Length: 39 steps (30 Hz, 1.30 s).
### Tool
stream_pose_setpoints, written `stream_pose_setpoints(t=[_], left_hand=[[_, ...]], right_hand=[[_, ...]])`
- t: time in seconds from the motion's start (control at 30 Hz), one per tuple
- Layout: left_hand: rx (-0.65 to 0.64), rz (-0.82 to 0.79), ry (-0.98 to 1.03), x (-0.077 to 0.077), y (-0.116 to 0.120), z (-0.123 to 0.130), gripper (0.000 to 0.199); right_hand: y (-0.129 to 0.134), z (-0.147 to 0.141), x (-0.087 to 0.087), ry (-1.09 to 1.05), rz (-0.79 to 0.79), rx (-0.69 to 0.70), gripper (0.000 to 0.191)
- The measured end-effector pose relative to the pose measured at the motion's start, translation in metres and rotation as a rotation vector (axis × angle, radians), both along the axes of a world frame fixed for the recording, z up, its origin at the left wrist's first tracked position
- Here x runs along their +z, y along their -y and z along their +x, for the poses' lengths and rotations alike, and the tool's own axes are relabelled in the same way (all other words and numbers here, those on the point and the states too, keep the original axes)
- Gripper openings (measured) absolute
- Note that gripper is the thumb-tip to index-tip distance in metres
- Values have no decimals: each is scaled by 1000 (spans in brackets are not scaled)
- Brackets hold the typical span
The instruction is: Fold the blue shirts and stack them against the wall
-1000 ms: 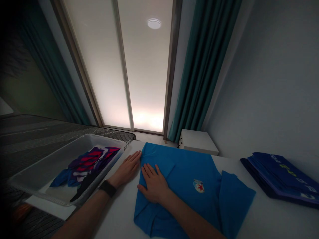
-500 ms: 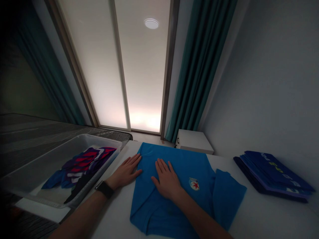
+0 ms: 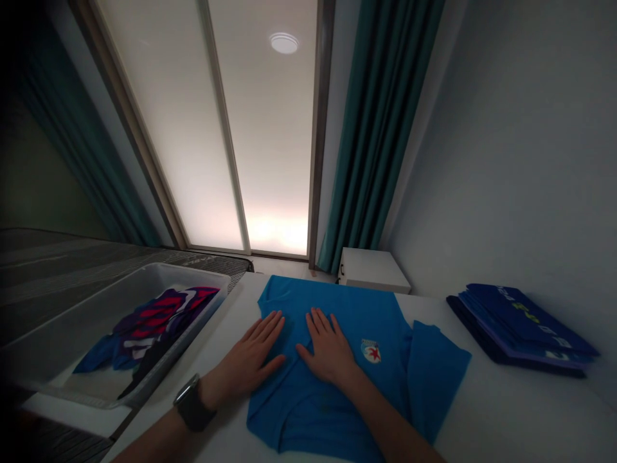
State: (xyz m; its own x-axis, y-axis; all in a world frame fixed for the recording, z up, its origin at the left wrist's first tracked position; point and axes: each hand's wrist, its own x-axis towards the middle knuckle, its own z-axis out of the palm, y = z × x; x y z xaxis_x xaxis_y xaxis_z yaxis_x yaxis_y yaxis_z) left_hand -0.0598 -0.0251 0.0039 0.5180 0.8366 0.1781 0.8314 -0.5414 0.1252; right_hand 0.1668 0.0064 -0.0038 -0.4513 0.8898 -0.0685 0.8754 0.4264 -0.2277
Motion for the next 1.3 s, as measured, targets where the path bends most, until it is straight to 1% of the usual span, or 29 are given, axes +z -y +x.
stream_pose_setpoints(t=[0.1,0.23,0.4,0.5,0.6,0.7,0.8,0.87,0.97,1.03,1.13,1.3], left_hand=[[-110,-90,-7,4,16,12,76],[-180,-130,-11,2,24,14,88],[-196,-176,-20,1,23,12,95],[-202,-170,-13,2,24,13,98],[-204,-149,-15,3,23,14,95],[-158,-90,-6,4,18,14,77],[-48,16,21,-1,7,9,65],[29,45,18,-7,-4,1,63],[123,19,-7,-17,-20,-14,63],[162,11,-12,-21,-29,-22,63],[203,17,-13,-23,-38,-30,63],[238,-18,-32,-23,-42,-30,64]], right_hand=[[0,0,2,-5,4,0,78],[1,-1,3,-2,9,1,79],[1,-1,4,-5,8,1,80],[1,-1,4,-1,-2,3,79],[1,-1,3,0,-2,-1,79],[0,0,1,-6,13,1,79],[0,0,0,-8,20,2,79],[0,0,-1,-10,16,1,79],[0,0,0,-8,-1,-5,79],[0,0,0,-3,-11,-8,79],[0,1,1,3,-22,-9,78],[-1,1,-1,3,-20,-15,77]])
